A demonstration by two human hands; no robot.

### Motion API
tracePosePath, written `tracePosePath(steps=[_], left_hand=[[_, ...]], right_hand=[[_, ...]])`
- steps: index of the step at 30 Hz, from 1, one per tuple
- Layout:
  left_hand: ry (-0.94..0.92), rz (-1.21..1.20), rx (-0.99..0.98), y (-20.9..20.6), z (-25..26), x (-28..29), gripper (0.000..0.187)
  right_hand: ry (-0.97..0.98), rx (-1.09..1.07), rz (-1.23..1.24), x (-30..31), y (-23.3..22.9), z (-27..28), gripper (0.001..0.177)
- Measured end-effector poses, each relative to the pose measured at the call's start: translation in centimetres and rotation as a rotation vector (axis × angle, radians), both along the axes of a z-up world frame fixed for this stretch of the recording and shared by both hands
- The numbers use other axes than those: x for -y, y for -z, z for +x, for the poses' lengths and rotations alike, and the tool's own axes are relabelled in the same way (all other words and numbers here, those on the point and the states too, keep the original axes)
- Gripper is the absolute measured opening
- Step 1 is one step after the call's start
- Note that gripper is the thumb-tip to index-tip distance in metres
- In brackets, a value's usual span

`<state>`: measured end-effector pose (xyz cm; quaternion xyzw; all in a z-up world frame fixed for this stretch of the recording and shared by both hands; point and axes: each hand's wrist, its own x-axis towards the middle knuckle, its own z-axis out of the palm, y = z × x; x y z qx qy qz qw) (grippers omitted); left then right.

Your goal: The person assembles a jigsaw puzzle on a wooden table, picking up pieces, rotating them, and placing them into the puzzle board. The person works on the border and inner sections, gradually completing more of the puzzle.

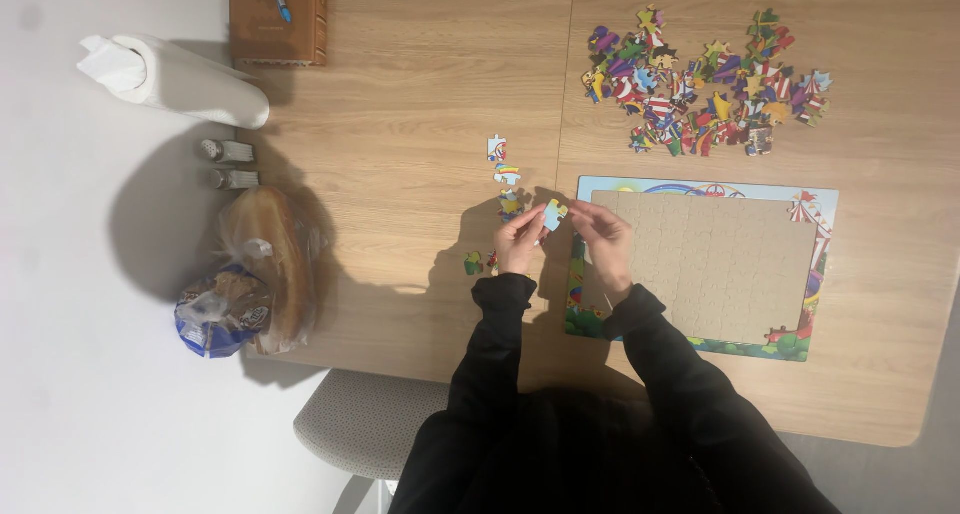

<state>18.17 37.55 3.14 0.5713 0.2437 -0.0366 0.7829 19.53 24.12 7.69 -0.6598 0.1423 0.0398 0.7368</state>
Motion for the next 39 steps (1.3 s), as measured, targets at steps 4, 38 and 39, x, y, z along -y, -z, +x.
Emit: tracePosePath(steps=[4,38,39], left_hand=[[0.158,0.246,0.02,-0.8,0.0,0.0,0.019],[0.529,1.496,0.435,2.5,0.1,8.2,0.053],[0.525,1.527,0.483,2.7,0.2,8.2,0.051]], right_hand=[[-0.027,-0.084,0.057,0.8,0.3,-0.4,0.028],[-0.064,-0.1,-0.851,6.2,6.3,3.1,0.009],[-0.103,-0.058,-0.893,6.4,6.6,3.3,0.008]])
